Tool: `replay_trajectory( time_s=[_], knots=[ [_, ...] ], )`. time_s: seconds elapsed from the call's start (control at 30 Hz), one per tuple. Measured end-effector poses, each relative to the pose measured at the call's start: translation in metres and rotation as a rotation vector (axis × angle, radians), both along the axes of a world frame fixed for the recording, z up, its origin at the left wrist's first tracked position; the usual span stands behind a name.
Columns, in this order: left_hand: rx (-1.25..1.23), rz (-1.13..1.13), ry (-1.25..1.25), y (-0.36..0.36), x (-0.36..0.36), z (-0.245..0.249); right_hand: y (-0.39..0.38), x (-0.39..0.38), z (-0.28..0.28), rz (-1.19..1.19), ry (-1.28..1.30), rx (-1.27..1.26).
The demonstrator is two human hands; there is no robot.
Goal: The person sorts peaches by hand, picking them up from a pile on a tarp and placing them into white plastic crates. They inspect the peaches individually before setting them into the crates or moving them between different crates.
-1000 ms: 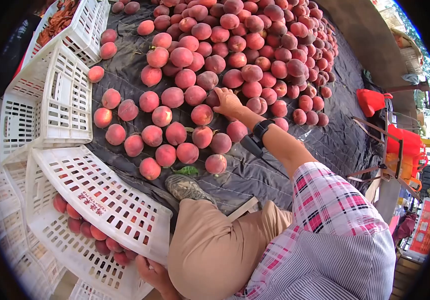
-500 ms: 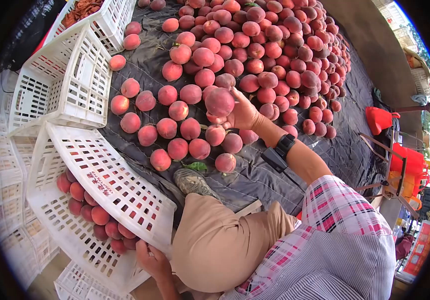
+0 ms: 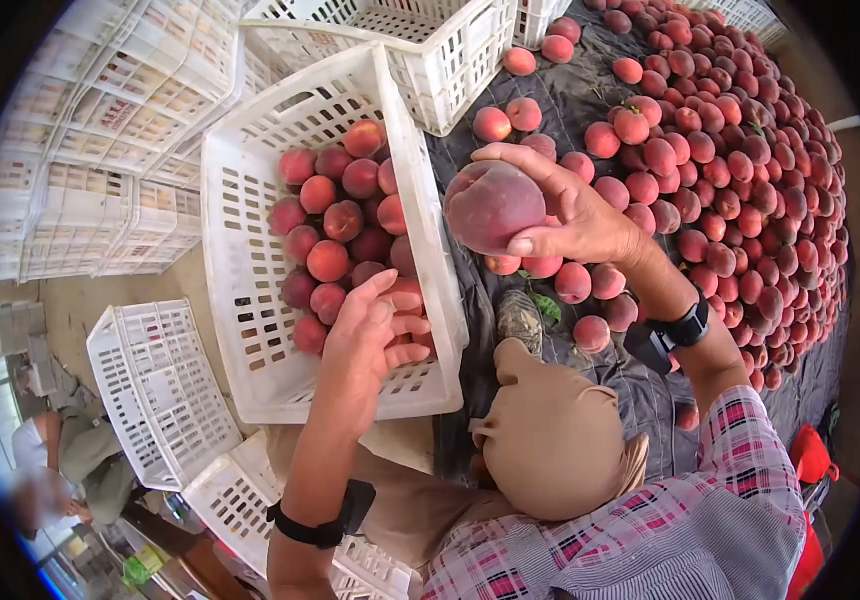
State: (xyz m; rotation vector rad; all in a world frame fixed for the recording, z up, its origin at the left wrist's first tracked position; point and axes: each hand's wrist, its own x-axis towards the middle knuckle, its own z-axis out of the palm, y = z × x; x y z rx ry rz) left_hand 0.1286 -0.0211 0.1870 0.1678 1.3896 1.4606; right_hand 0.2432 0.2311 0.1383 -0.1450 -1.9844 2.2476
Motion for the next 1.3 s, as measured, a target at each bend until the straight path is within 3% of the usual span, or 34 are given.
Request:
replay_trajectory(
  time_s=[0.07,0.13,0.27,0.37,0.43,0.57,0.67,0.73,0.8,0.87,0.9,0.97,1.07,1.13,1.3],
  knots=[
    [0.116,0.037,-0.035,0.008,-0.002,0.001,-0.025,-0.026,0.027,0.073,0.171,0.618],
    [0.098,0.109,-0.061,0.014,-0.007,0.003,-0.054,-0.044,0.029,0.115,0.209,0.757],
    [-0.078,0.282,-0.094,-0.009,-0.046,-0.035,-0.050,-0.045,0.009,-0.019,0.336,0.691],
    [-0.216,0.271,-0.110,-0.027,-0.095,-0.072,-0.029,-0.014,0.000,-0.122,0.024,0.491],
    [-0.423,0.154,-0.073,-0.024,-0.118,-0.089,-0.020,0.006,-0.016,-0.155,-0.105,0.364],
    [-0.415,0.126,-0.185,-0.005,-0.136,-0.127,-0.012,0.037,-0.054,-0.218,-0.163,0.350],
    [-0.501,0.059,-0.023,-0.006,-0.149,-0.173,-0.012,0.049,-0.059,-0.208,-0.233,0.413],
    [-0.697,-0.186,0.124,-0.006,-0.149,-0.183,-0.011,0.055,-0.063,-0.180,-0.284,0.436],
    [-0.687,-0.245,0.059,-0.006,-0.156,-0.196,-0.011,0.061,-0.068,-0.189,-0.309,0.441],
    [-0.753,-0.400,0.579,-0.009,-0.162,-0.214,-0.010,0.064,-0.075,-0.180,-0.330,0.483],
    [-0.751,-0.399,0.579,-0.005,-0.156,-0.208,-0.010,0.065,-0.074,-0.166,-0.379,0.489],
    [-0.684,-0.470,1.225,0.008,-0.138,-0.189,-0.010,0.067,-0.077,-0.159,-0.434,0.495],
    [-0.600,-0.633,1.395,0.013,-0.139,-0.205,-0.014,0.069,-0.086,-0.125,-0.315,0.685],
    [-0.604,-0.584,1.456,0.018,-0.128,-0.209,-0.018,0.070,-0.087,-0.095,-0.299,0.844],
    [-0.756,-0.526,1.443,0.035,-0.101,-0.198,-0.026,0.080,-0.108,-0.043,-0.385,0.716]
  ],
)
